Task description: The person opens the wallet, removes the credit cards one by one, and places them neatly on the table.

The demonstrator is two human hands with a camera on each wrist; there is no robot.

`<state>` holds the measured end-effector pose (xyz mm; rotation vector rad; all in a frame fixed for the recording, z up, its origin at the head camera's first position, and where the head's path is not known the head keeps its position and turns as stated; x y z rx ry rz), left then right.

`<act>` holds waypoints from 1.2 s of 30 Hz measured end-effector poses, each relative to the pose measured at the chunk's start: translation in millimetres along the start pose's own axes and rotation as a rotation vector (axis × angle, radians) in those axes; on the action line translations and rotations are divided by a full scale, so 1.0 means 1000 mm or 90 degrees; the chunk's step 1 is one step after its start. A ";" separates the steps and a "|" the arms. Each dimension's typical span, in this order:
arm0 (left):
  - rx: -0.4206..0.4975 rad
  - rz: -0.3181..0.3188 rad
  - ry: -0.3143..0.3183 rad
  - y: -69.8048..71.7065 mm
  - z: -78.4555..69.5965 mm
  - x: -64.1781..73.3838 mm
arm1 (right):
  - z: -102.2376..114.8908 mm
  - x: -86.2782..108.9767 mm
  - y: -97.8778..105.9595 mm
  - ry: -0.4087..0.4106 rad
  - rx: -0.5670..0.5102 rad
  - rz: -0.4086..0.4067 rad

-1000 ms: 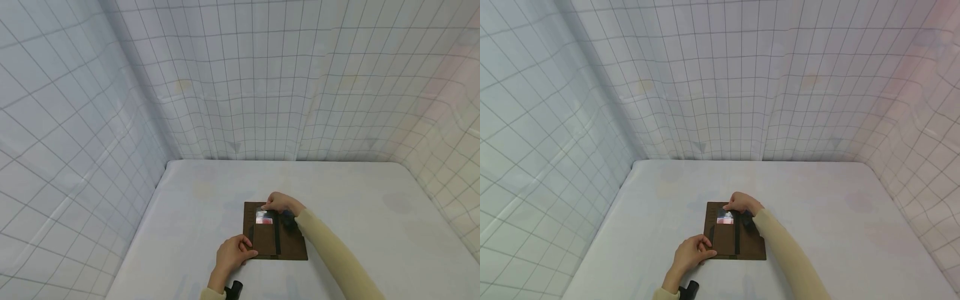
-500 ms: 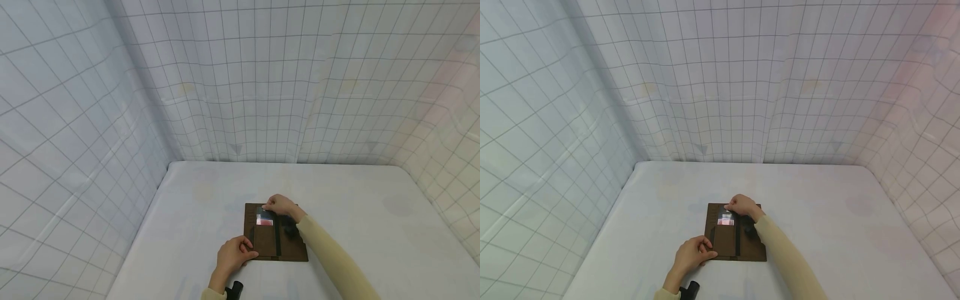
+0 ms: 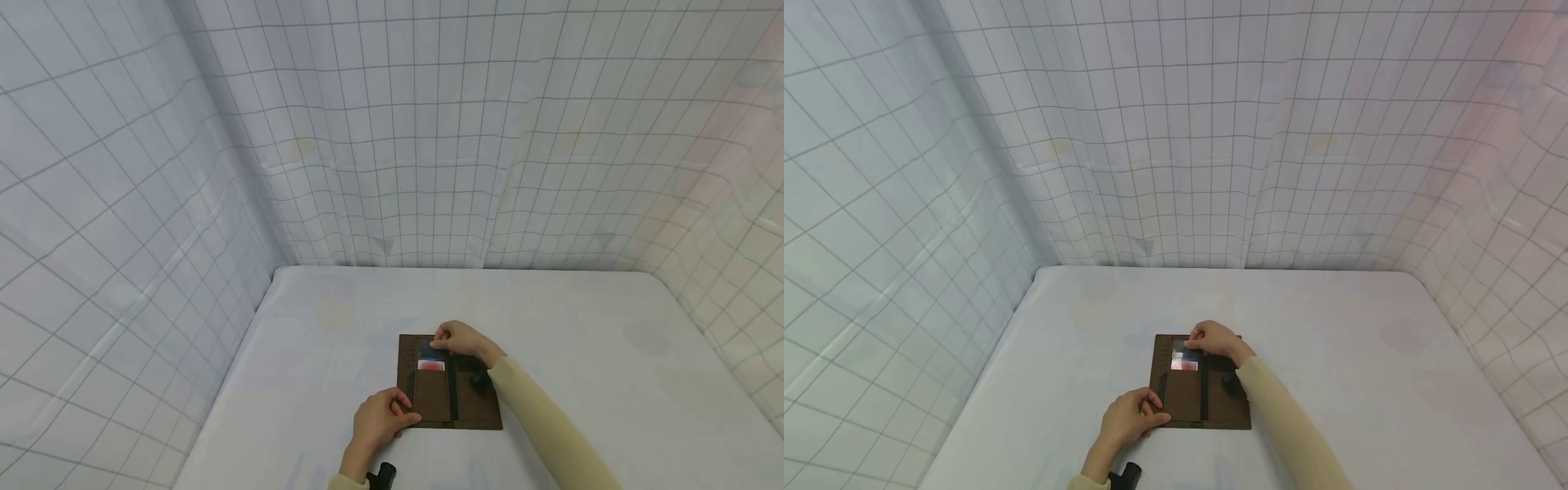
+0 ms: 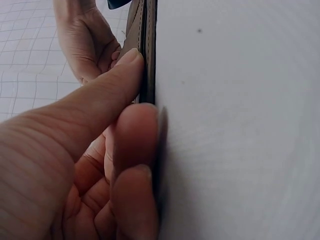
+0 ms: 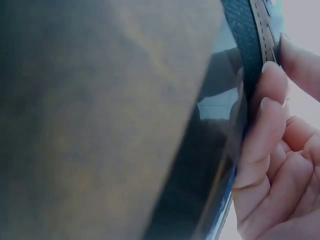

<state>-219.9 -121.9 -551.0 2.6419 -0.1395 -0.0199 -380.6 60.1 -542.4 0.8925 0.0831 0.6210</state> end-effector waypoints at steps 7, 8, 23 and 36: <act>-0.006 -0.006 0.002 0.001 0.002 0.001 | 0.001 -0.002 -0.003 0.012 -0.028 -0.023; -0.007 -0.008 0.002 0.002 0.002 0.001 | 0.001 -0.002 -0.004 0.012 -0.028 -0.031; -0.002 -0.004 -0.003 0.001 -0.001 0.000 | -0.003 -0.002 -0.004 -0.049 -0.075 -0.083; 0.001 -0.002 0.008 0.001 0.001 0.000 | -0.011 -0.006 -0.002 -0.032 -0.087 -0.020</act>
Point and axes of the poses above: each hand's wrist, its own x-axis away from the middle knuckle, its own y-axis out of the back of the hand, z = x × y, the point moved 4 cm from there along -x, towards the middle knuckle, and after that the axes turned 15 degrees about x, right-handed, at the moved point
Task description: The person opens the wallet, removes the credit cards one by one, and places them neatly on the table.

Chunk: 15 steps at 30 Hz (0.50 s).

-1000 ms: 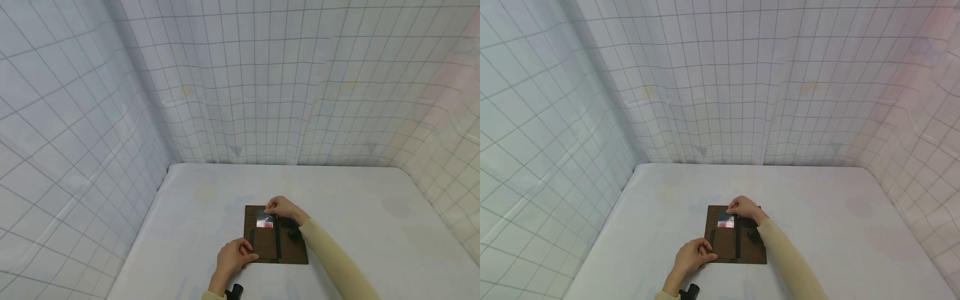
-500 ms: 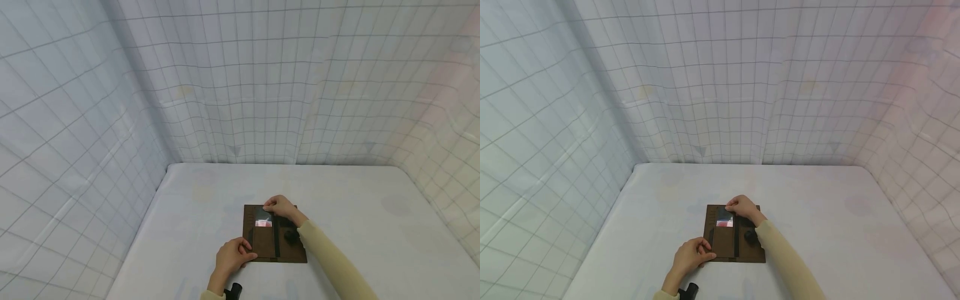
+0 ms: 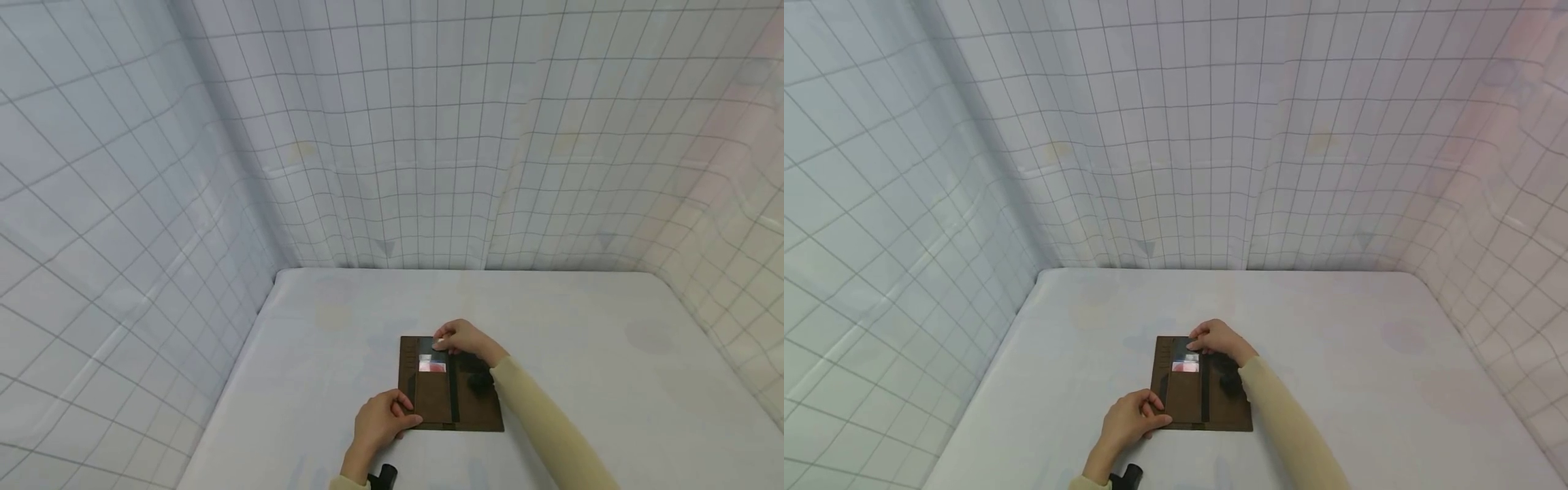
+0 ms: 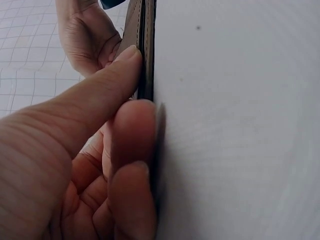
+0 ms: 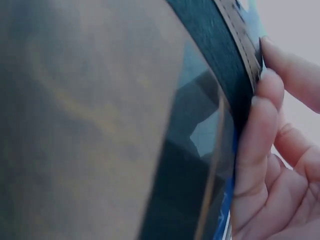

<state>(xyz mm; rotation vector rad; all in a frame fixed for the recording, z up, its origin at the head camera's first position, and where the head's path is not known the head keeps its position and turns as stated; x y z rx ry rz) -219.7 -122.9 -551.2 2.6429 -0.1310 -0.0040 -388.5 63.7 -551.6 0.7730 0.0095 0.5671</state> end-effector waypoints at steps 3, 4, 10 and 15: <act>-0.002 0.001 0.003 -0.001 0.001 0.001 | -0.002 0.001 -0.001 0.003 -0.004 0.018; -0.003 0.000 0.003 -0.001 0.002 0.001 | -0.002 0.001 -0.001 0.004 -0.004 0.020; -0.004 -0.005 -0.006 0.000 0.000 0.001 | 0.001 0.002 -0.001 0.015 0.002 -0.014; -0.004 -0.007 -0.006 0.001 0.000 -0.001 | 0.002 0.001 0.000 0.012 -0.001 -0.051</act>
Point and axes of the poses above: each hand's wrist, its own x-axis away from the middle knuckle, its own y-axis out of the back of the hand, z = x × y, the point moved 4 cm from there along -x, towards the middle knuckle, and after that the axes turned 15 degrees about x, right-handed, at the moved point
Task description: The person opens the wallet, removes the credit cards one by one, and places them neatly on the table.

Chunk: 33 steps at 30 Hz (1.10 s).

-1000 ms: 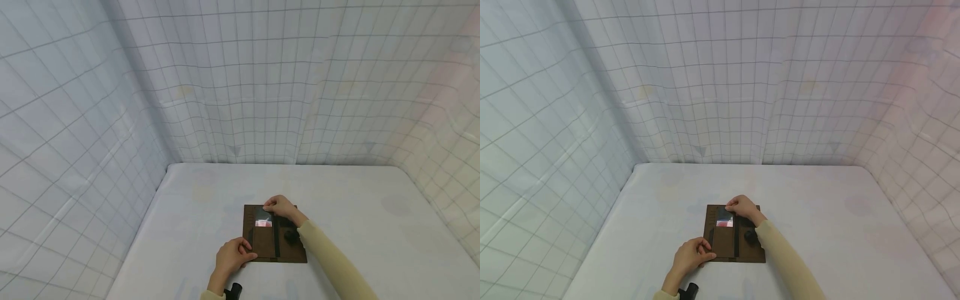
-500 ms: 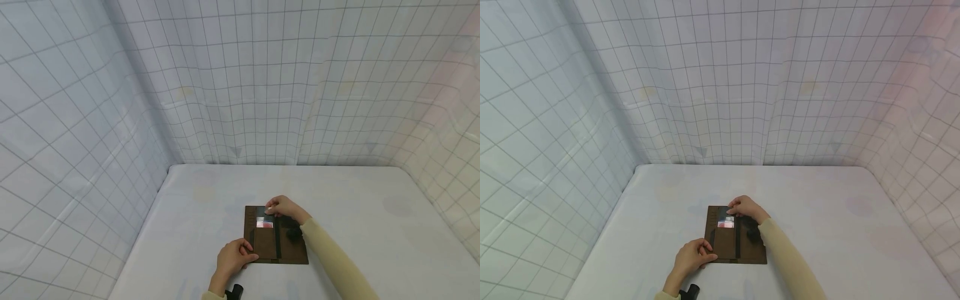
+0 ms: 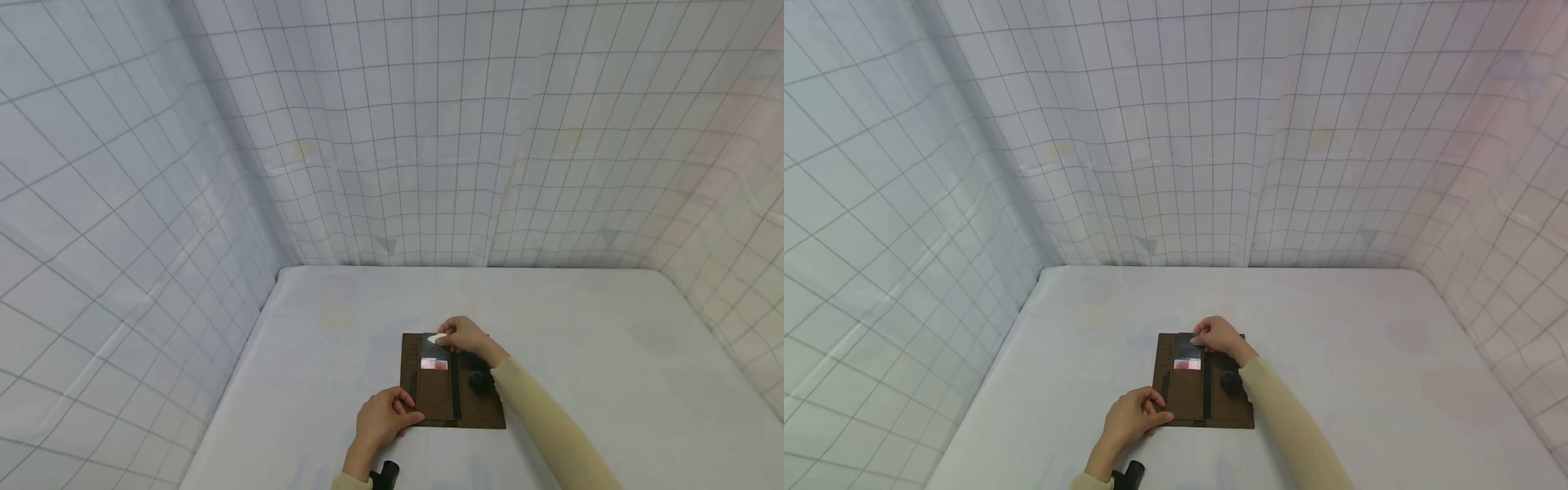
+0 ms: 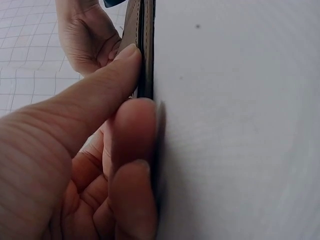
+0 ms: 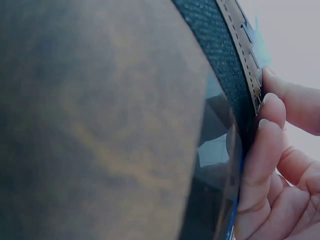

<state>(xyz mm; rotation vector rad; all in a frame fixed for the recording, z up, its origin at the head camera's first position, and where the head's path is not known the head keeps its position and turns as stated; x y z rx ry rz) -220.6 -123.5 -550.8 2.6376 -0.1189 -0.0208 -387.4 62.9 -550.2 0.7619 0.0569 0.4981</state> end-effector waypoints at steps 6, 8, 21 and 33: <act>0.004 0.004 -0.002 0.000 0.000 0.000 | -0.001 0.001 0.001 -0.033 -0.022 -0.025; 0.005 0.004 -0.004 0.000 -0.001 0.001 | -0.001 0.001 0.001 -0.046 -0.033 -0.030; 0.001 0.002 0.003 0.001 0.000 0.001 | -0.002 0.001 -0.001 -0.074 -0.057 -0.048; 0.008 -0.001 -0.004 0.001 0.000 0.003 | 0.001 0.003 -0.001 -0.096 -0.068 -0.089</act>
Point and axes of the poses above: each hand's wrist, its own x-axis away from the middle knuckle, its own y-axis out of the back of the hand, z = x × y, the point moved 4 cm from there along -x, towards the middle knuckle, and after that the axes turned 15 degrees about x, right-handed, at the moved point
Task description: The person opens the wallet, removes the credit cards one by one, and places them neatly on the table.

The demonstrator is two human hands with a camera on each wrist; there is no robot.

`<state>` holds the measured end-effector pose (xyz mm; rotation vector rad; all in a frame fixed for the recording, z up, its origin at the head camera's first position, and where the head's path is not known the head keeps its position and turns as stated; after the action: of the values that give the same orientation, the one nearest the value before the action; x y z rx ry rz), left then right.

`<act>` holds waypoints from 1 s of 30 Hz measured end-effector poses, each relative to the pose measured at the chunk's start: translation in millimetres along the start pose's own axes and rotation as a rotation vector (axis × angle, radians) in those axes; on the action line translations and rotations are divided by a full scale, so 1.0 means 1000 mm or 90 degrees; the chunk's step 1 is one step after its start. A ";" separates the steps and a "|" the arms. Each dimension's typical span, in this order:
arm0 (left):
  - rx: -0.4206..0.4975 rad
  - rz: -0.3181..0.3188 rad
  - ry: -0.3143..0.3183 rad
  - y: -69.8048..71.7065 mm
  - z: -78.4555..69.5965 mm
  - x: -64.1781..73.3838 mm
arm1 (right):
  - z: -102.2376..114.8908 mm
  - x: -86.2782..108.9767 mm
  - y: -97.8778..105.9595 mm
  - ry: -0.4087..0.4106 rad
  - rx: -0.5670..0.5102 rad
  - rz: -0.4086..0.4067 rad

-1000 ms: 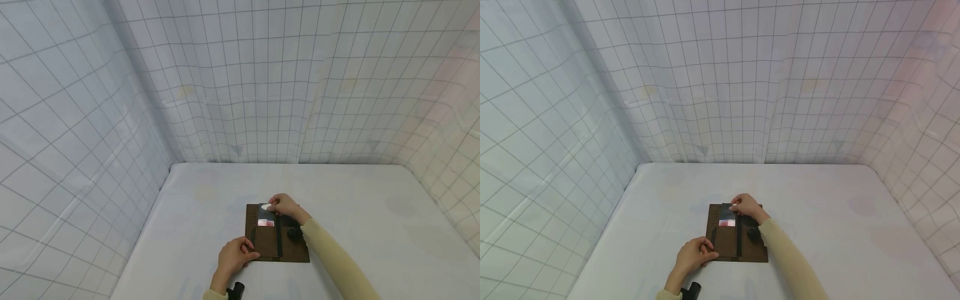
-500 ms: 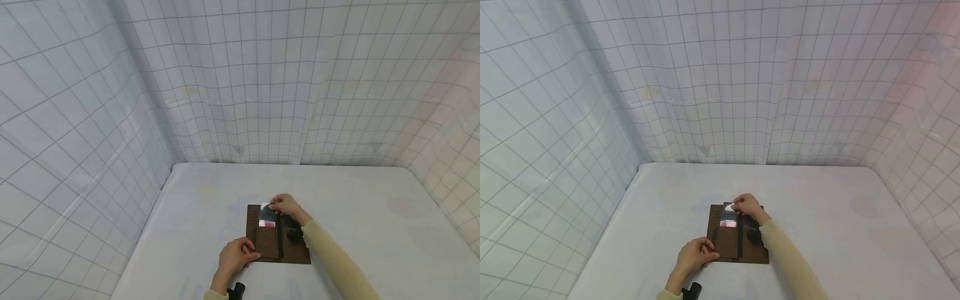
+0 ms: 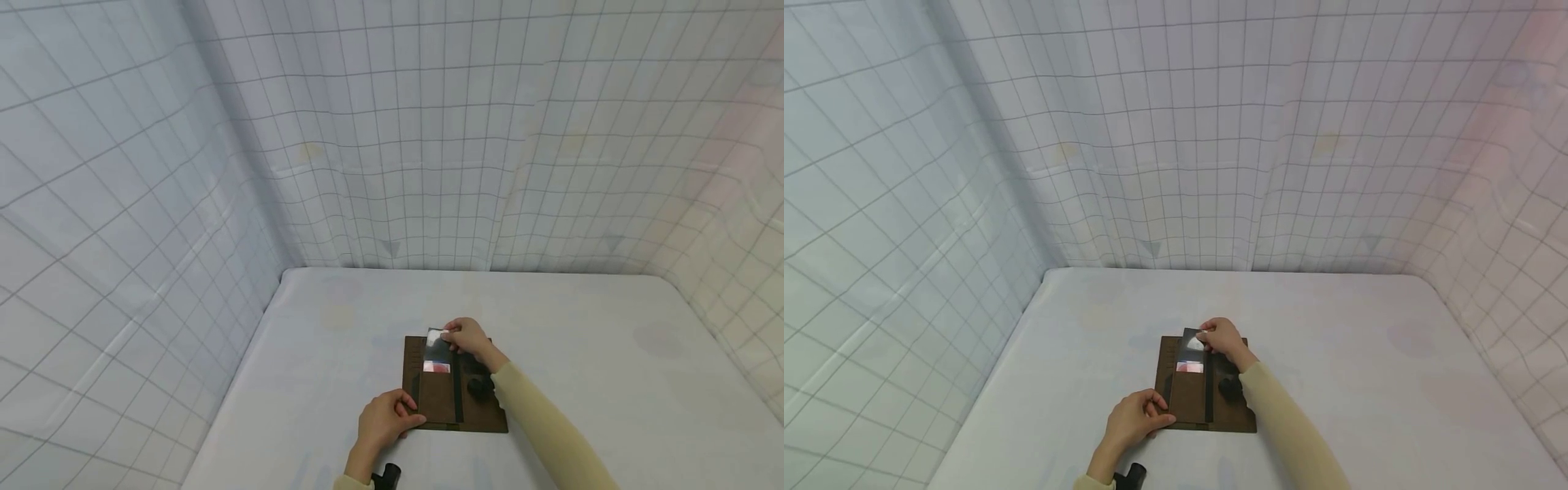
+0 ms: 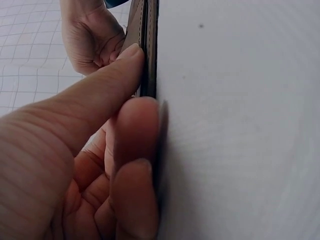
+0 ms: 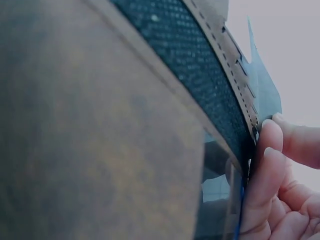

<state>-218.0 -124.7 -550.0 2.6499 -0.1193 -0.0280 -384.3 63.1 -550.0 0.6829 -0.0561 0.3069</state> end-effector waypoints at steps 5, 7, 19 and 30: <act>0.002 0.002 -0.005 0.000 0.001 0.000 | 0.000 0.000 -0.001 -0.006 -0.003 -0.019; 0.002 0.004 -0.005 0.000 0.001 0.000 | 0.000 0.000 0.000 -0.008 -0.003 -0.023; 0.006 0.001 -0.016 0.001 -0.001 0.002 | 0.002 0.004 0.002 -0.038 -0.025 -0.044; 0.001 0.007 -0.007 0.000 0.003 -0.002 | 0.003 0.003 0.004 -0.045 -0.051 -0.038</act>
<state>-219.9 -126.0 -552.6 2.6513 -0.1376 -0.0383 -382.4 64.7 -544.9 0.6148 -0.1147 0.2225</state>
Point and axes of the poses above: each hand's wrist, its own x-axis away from the middle knuckle, its own y-axis out of the back of the hand, z = x × y, the point moved 4 cm from there along -x, towards the middle knuckle, and after that the axes turned 15 degrees about x, right-handed, at the moved point
